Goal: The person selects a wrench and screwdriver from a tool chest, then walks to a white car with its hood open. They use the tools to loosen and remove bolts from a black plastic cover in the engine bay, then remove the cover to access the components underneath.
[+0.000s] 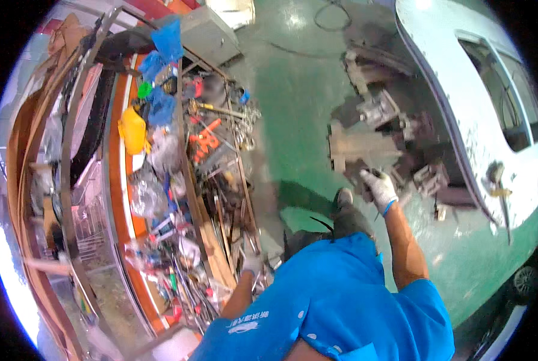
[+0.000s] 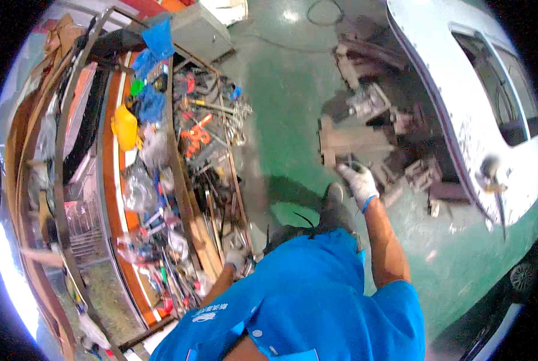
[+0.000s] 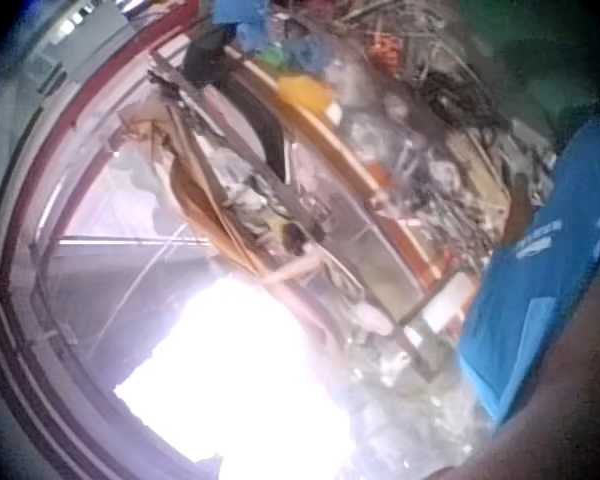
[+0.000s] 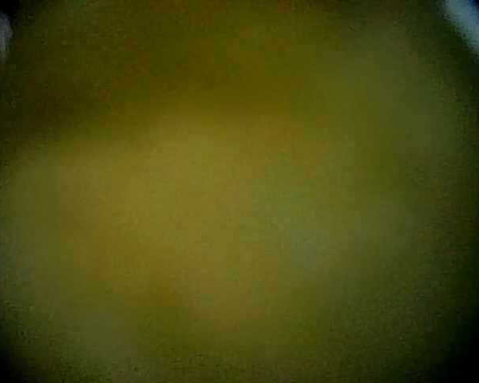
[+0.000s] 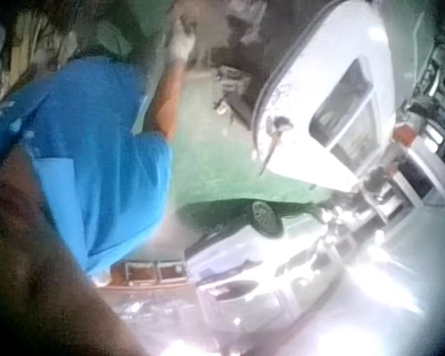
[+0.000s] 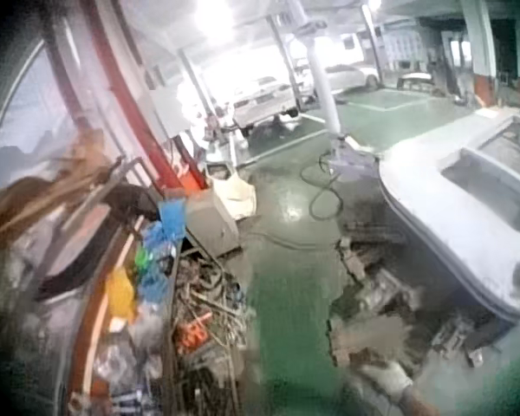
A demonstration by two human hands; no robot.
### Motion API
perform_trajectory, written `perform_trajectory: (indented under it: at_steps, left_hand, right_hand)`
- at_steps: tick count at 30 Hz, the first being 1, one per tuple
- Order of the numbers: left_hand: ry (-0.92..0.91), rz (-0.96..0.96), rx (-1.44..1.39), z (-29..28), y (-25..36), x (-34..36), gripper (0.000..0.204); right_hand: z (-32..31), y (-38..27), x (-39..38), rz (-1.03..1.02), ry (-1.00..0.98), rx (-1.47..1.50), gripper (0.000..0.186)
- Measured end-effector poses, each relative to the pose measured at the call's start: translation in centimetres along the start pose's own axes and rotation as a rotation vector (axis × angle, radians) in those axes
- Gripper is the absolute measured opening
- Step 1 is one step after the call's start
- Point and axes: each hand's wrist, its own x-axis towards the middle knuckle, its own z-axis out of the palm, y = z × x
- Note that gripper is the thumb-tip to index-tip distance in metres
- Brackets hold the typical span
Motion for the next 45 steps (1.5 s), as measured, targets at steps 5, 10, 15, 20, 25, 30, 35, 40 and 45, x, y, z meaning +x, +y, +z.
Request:
perform_trajectory:
  at_steps: [5, 10, 15, 20, 25, 30, 35, 40, 45]
  left_hand:
    - [-0.153, -0.352, -0.342, -1.6, 8.3, 5.3, 0.045]
    - [-0.23, -0.358, -0.243, -8.0, 19.4, 21.4, 0.051]
    - [-0.197, -0.163, -0.035, -25.4, 32.1, 45.5, 0.057]
    - [0.16, 0.038, -0.347, -55.7, 56.3, 59.4, 0.057]
    - [0.242, 0.249, -0.54, -72.4, 72.3, 76.6, 0.056]
    - [0.278, 0.388, 0.128, -78.2, 84.7, 91.3, 0.065]
    - [-0.192, -0.024, 0.321, -75.0, 89.1, 99.5, 0.061]
    - [-0.345, 0.101, 0.252, -78.4, 99.4, 102.5, 0.042]
    - [-0.269, -0.13, -0.007, -80.8, 110.5, 117.6, 0.035]
  right_hand:
    - [6.1, -14.4, 15.0, -0.111, -0.264, -0.194, 0.034]
    - [10.7, -23.9, 36.3, -0.727, -0.096, -1.048, 0.023]
    - [12.3, -31.5, 53.9, -0.363, 0.345, -1.172, 0.032]
    - [9.2, -42.2, 63.7, -0.225, 0.479, -0.383, 0.028]
    - [12.3, -52.4, 79.5, 0.013, 0.316, 0.219, 0.026]
    - [17.1, -63.6, 96.7, -0.154, -0.028, 0.425, 0.045]
    - [21.3, -86.8, 111.8, -0.157, -0.159, 0.49, 0.027]
    - [24.4, -103.7, 131.3, -0.337, 0.018, 0.018, 0.066]
    - [27.8, -113.7, 155.0, -0.486, 0.004, -0.322, 0.072]
